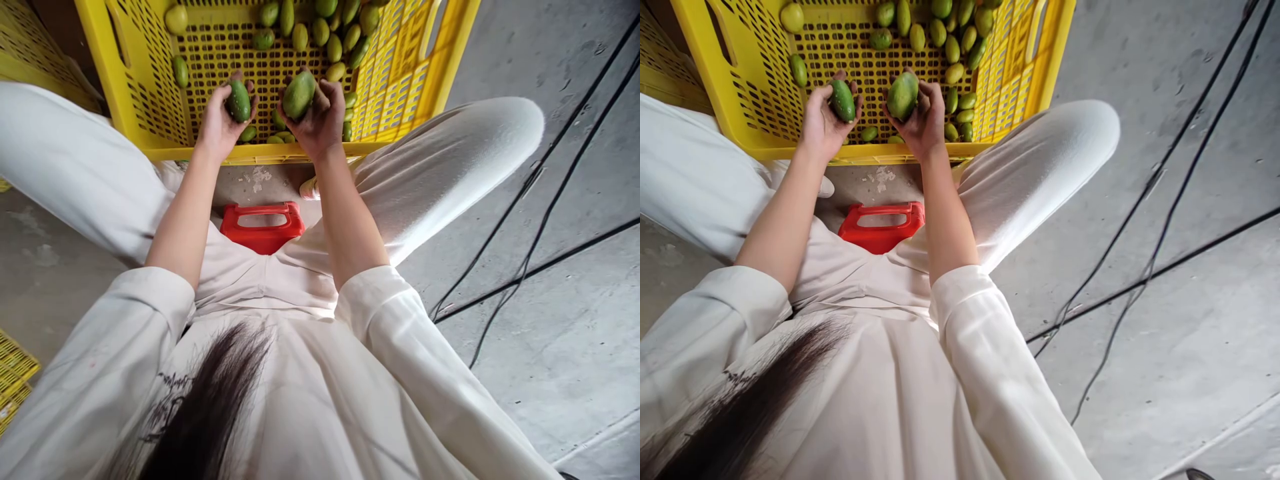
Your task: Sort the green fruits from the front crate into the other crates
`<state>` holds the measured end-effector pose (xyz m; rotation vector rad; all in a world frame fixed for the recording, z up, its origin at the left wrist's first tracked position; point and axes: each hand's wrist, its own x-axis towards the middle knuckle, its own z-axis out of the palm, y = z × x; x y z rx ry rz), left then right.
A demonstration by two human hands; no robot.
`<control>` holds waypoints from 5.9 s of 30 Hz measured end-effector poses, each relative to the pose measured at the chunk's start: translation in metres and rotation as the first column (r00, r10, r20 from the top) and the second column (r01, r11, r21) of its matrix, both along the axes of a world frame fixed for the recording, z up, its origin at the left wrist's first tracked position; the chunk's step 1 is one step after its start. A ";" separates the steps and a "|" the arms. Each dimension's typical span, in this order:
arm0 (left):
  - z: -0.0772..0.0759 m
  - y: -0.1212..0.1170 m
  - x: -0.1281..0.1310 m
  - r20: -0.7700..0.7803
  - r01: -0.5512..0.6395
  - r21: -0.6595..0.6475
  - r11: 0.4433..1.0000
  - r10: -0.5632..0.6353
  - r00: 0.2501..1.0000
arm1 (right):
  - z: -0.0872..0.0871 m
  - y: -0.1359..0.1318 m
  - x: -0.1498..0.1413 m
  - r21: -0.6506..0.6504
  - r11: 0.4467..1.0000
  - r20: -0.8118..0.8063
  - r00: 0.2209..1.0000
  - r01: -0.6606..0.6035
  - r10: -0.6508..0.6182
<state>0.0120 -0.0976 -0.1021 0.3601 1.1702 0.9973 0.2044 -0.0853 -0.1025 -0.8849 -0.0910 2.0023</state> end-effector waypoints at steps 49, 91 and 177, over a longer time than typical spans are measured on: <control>-0.003 -0.004 -0.002 0.051 -0.080 -0.013 0.997 0.080 0.995 | -0.014 0.002 -0.008 0.028 0.995 0.084 0.992 0.097 -0.099; 0.008 -0.004 -0.002 0.223 -0.171 -0.070 0.983 0.182 0.958 | -0.013 -0.003 -0.010 0.019 0.977 0.062 0.975 0.215 -0.215; 0.008 -0.002 0.001 0.133 -0.109 -0.042 0.993 0.114 0.985 | 0.002 -0.001 -0.010 -0.042 0.964 -0.053 0.963 0.263 -0.265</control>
